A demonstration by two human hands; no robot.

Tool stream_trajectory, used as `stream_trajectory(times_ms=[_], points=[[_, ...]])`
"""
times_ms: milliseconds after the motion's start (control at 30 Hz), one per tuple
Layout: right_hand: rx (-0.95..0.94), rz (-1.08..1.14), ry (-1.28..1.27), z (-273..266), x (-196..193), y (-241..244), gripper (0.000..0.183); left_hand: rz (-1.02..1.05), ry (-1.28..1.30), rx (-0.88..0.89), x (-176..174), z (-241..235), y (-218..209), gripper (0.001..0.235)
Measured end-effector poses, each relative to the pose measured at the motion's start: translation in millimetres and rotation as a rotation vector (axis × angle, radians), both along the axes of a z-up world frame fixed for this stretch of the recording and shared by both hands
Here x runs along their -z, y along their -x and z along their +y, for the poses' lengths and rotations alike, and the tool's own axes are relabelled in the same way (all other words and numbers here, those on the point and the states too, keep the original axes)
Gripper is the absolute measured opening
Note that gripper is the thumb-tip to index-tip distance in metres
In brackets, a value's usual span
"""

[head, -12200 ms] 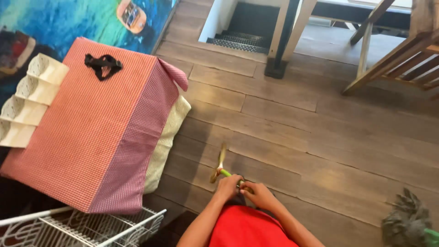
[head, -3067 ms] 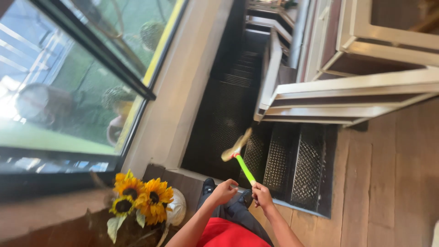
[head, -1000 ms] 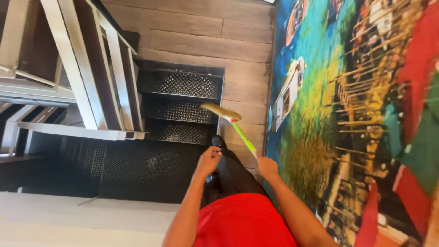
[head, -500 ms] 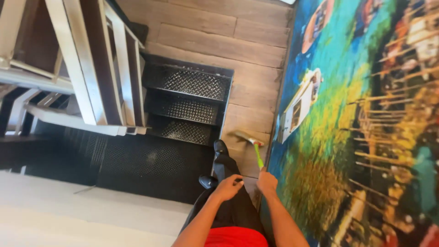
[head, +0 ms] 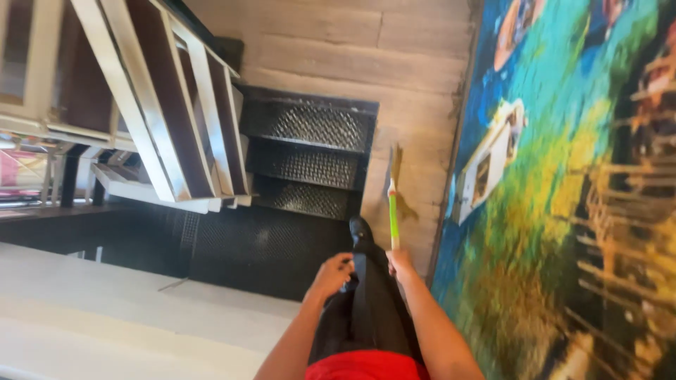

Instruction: Sweep debris on the floor using a broom.

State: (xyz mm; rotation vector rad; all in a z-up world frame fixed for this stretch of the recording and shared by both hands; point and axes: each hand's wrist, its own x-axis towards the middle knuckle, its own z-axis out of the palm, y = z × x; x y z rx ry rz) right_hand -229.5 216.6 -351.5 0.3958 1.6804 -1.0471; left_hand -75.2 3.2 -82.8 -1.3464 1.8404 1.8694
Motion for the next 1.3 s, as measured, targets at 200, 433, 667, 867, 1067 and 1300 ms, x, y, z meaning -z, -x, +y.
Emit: stream_trajectory(times_ms=[200, 433, 667, 867, 1067, 1300], points=[[-0.258, -0.166, -0.191, 12, -10, 27, 0.019, -0.006, 0.143, 0.134, 21, 6, 48, 0.037], [-0.528, 0.035, -0.37, -29, -55, 66, 0.025, -0.09, -0.021, 0.172, 41, -23, 55, 0.036], [-0.383, 0.002, -0.254, -4, -46, 73, 0.058, -0.064, -0.116, 0.174, 62, -50, 44, 0.036], [0.006, -0.226, -0.045, 32, -125, 73, 0.048, -0.1, -0.278, 0.228, 79, -28, 68, 0.041], [0.282, -0.362, 0.222, 42, -176, 32, 0.032, 0.266, -0.353, 0.18, 133, 46, 79, 0.04], [0.423, -0.459, 0.661, 64, -215, -25, 0.012, 0.16, -0.483, 0.152, 75, 122, 61, 0.055]])
